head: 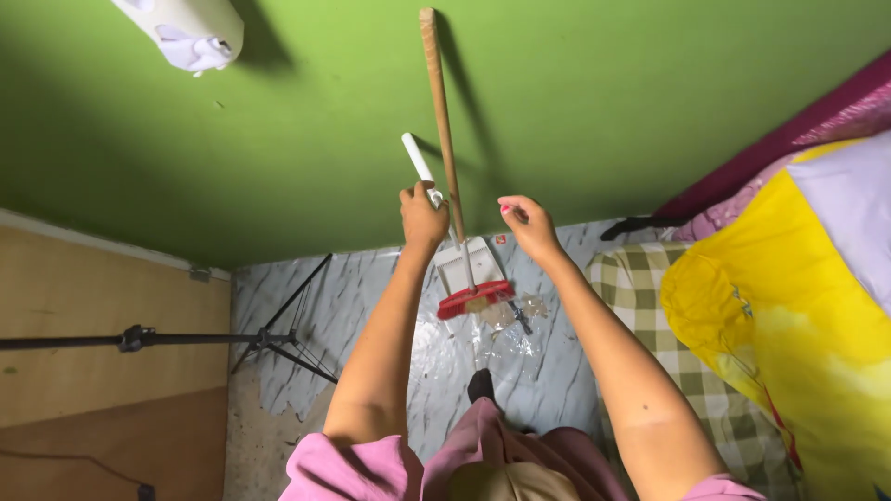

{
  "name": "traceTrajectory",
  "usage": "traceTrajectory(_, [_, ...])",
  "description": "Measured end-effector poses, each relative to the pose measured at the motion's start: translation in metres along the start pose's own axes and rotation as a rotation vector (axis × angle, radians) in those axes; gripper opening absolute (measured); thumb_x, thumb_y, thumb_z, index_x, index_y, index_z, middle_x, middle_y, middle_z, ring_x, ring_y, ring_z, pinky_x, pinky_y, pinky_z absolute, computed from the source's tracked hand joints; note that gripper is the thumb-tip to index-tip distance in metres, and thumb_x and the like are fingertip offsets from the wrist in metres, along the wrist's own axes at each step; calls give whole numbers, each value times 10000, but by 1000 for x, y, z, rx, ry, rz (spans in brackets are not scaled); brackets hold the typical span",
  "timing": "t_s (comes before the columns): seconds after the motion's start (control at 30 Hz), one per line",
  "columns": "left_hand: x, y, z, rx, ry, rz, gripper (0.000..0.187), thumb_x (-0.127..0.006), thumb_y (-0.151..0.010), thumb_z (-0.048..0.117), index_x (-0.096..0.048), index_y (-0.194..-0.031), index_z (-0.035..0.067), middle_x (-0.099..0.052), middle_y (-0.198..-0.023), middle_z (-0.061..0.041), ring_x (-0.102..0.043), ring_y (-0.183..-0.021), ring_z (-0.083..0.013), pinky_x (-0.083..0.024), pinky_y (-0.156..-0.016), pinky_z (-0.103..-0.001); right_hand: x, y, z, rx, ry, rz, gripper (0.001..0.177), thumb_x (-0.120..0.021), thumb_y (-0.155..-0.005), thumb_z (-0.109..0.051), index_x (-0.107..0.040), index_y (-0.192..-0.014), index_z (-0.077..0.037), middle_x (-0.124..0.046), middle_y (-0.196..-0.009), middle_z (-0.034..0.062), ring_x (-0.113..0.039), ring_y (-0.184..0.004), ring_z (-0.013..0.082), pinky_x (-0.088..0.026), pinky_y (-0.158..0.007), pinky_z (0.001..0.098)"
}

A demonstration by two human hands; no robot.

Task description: The recorder is sweeping debris from the floor into a dustpan in a bedroom.

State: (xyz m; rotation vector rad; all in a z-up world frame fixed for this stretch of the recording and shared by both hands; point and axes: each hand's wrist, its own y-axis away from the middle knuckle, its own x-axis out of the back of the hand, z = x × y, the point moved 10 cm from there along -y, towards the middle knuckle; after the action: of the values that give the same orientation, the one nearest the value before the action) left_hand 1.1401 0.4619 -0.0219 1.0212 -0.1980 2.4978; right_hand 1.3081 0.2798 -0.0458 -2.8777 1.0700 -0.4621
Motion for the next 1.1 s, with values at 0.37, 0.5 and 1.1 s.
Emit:
traceTrajectory(0.37, [-42, -62, 8, -369, -649, -1, 646, -724, -808, 132, -537, -1427, 142, -156, -1646, -227, -180, -1506, -455, -248, -1186, -569, -99, -111, 87, -279, -181, -117, 740, -712, -923, -177, -338, -1561, -154, -446, -1516, 42, -584, -967, 132, -520, -837, 286])
traceTrajectory(0.5, [-99, -77, -20, -507, -1084, -165, 318, -573, -1032, 217, -614, -1319, 87, -167, -1742, -166, -69, -1612, -357, -87, -1294, -549, -124, -130, 77, -230, -240, -177, 778, -733, -864, -118, -334, -1531, -149, -514, -1465, 15, -559, -844, 133, -526, -789, 276])
traceTrajectory(1.1, [-151, -27, -30, -808, -1352, -577, 147, -676, -904, 254, -769, -996, 185, -766, -947, -13, -725, -906, -211, -518, -838, -348, -32, 16, 117, -461, 24, -534, 440, -549, -1020, -472, -705, -984, -62, -750, -923, 39, -704, -774, 116, -581, -689, 273])
